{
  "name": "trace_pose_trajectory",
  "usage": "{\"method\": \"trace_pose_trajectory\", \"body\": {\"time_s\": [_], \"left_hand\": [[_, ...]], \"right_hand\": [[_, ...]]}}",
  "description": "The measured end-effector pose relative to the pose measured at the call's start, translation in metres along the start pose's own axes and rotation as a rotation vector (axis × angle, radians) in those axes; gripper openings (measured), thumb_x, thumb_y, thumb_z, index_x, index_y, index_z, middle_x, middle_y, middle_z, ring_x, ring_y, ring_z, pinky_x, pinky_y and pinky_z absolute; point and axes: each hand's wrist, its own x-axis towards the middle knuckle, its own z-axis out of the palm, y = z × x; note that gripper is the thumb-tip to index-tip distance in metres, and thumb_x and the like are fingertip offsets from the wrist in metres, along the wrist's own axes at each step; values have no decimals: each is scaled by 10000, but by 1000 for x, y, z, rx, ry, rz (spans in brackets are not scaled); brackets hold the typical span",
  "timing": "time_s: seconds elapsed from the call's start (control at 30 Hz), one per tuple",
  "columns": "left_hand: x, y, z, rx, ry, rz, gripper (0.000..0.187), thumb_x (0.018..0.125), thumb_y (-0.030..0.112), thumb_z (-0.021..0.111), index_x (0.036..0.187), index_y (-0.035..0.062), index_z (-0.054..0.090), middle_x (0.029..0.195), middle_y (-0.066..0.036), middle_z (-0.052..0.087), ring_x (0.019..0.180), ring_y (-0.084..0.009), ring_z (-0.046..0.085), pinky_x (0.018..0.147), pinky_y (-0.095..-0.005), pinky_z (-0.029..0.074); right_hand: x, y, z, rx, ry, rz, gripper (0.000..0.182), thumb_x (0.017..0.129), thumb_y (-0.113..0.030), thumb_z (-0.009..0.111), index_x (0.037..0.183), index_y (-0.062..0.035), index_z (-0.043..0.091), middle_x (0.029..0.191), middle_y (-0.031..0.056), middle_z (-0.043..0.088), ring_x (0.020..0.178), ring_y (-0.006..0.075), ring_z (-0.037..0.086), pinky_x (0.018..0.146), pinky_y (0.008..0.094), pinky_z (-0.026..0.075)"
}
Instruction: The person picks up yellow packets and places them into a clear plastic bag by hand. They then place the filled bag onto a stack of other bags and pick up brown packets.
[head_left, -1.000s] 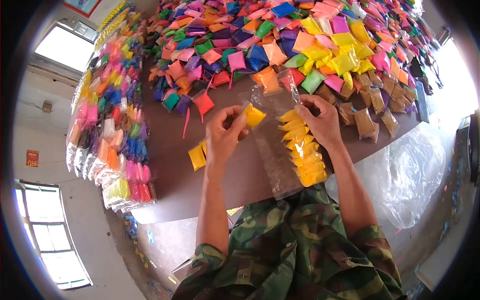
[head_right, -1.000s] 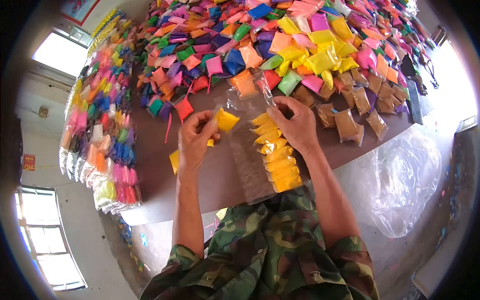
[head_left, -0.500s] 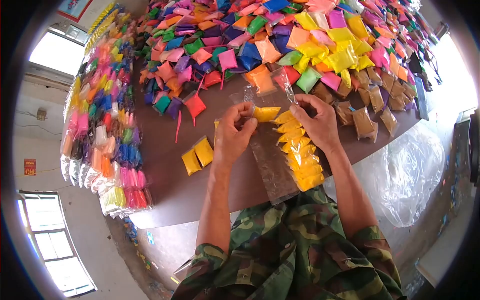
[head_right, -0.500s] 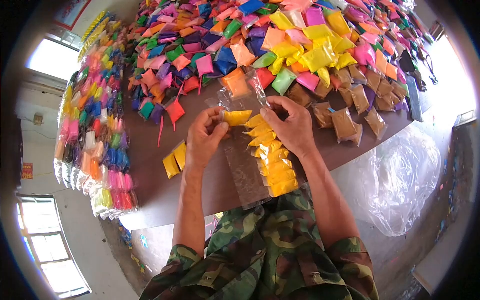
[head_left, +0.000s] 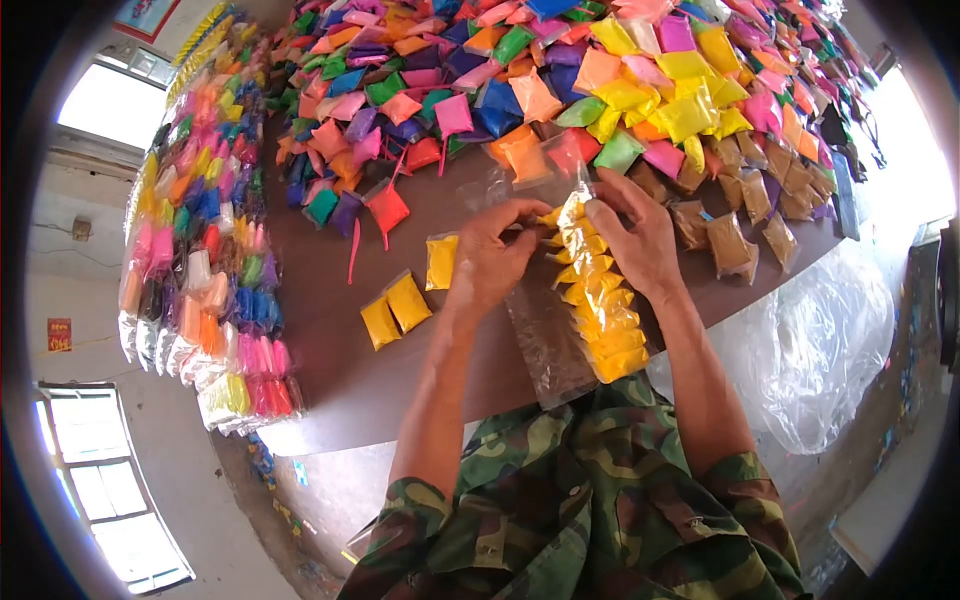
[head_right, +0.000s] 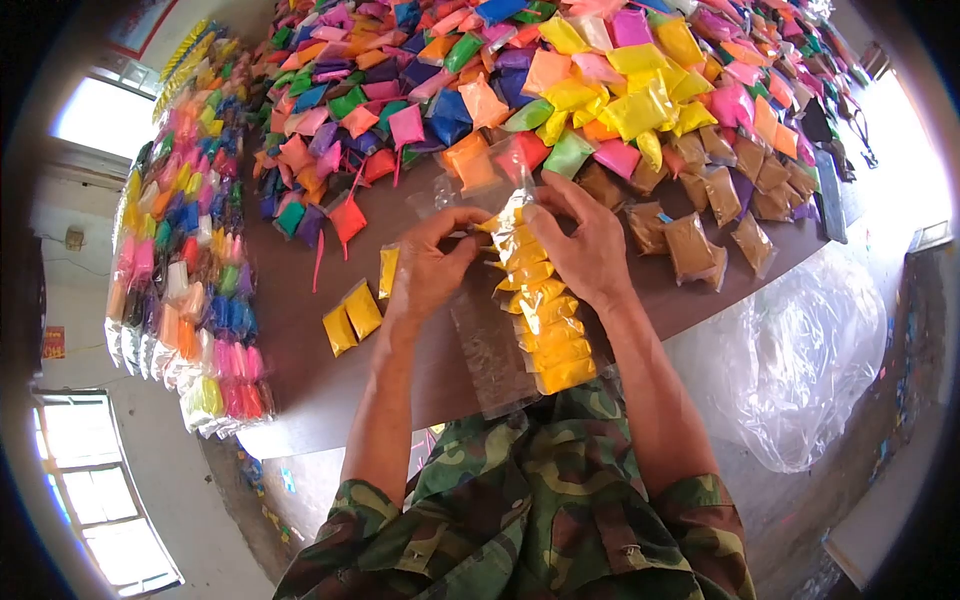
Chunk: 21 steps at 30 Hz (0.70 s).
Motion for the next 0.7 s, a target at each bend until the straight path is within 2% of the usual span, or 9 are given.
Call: {"method": "trace_pose_trajectory", "body": {"time_s": [0.1,0.3,0.5,0.7], "left_hand": [[2,-3,6,111,-9,13,286,942,-41,699,1210,36,762,1052,-82,802,976,-133,738,882,-309,584],[5,7,6,116,-59,-19,287,947,-20,672,1215,33,758,1052,-116,802,976,-165,751,894,-322,582],[7,14,2,195,-107,-33,280,943,-5,662,1210,23,744,1061,-152,797,971,-203,760,876,-351,586],[7,18,1,205,-138,-41,303,950,7,649,1239,31,737,1071,-168,792,954,-245,767,851,-368,589]], "right_hand": [[1,2,-1,25,-44,-31,391,1044,-233,753,1330,32,733,1122,76,812,1082,120,725,963,298,557],[2,1,-4,-48,-77,-8,381,1067,-255,745,1327,23,736,1087,56,807,1024,91,707,913,285,564],[-1,0,-2,-42,-47,-51,350,1050,-206,764,1326,10,741,1070,42,790,991,81,696,892,272,567],[0,6,-1,15,-42,-21,352,1013,-137,799,1330,4,739,1120,51,793,1009,94,709,916,274,574]]}}
